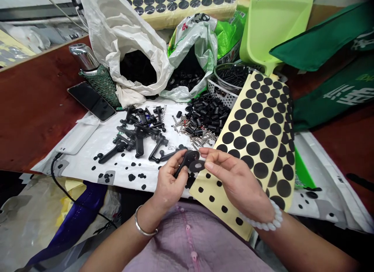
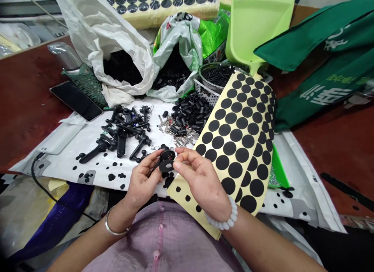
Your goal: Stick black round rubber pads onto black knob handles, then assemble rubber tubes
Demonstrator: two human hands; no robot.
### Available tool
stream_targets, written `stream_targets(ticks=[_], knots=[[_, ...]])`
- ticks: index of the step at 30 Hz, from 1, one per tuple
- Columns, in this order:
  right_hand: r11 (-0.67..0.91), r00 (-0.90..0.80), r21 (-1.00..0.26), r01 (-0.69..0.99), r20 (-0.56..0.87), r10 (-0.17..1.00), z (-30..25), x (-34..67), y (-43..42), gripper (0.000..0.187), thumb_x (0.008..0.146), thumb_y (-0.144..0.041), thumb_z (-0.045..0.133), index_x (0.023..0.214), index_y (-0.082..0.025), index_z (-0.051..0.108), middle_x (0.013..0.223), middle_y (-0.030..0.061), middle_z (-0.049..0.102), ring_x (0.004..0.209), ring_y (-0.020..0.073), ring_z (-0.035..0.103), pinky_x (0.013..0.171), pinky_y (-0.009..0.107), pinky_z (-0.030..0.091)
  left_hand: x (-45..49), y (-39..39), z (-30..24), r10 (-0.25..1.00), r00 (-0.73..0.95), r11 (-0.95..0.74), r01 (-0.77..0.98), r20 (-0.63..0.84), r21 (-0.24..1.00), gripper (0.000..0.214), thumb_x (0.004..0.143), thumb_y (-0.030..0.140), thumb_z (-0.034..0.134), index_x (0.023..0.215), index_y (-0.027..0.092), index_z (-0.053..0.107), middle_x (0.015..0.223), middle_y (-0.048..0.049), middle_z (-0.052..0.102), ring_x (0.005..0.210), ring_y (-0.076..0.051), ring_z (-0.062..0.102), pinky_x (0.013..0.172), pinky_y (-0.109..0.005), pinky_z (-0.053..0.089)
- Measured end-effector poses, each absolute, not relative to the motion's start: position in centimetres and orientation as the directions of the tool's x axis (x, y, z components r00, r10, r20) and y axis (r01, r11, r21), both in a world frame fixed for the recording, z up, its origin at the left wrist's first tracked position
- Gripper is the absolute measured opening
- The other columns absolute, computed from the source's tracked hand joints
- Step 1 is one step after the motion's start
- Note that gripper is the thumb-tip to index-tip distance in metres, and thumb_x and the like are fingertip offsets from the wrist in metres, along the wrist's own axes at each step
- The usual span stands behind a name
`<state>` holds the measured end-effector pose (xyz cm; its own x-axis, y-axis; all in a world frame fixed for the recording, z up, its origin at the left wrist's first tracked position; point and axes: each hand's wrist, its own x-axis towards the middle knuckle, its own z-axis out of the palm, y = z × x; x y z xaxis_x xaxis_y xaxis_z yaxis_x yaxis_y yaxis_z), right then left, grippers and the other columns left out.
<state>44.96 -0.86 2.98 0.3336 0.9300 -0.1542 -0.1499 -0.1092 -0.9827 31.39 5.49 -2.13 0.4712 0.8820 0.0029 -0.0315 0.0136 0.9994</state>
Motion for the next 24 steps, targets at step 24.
stream_targets(ticks=[24], knots=[[-0.163,0.278,-0.945,-0.285,-0.244,0.929,2.2,45.67,-0.06,0.017,0.072,-0.033,0.068,0.067,-0.018,0.063,0.102,0.0064,0.062,0.111,0.0252,0.047,0.097,0.04,0.031,30.94,5.1,-2.56,0.837,0.545,-0.048,-0.029,0.056,0.998,0.04,0.083,0.011,0.048,0.122,0.019,0.049,0.107,-0.0066,0.064,0.096,-0.018,0.061,0.089,-0.032,0.047]])
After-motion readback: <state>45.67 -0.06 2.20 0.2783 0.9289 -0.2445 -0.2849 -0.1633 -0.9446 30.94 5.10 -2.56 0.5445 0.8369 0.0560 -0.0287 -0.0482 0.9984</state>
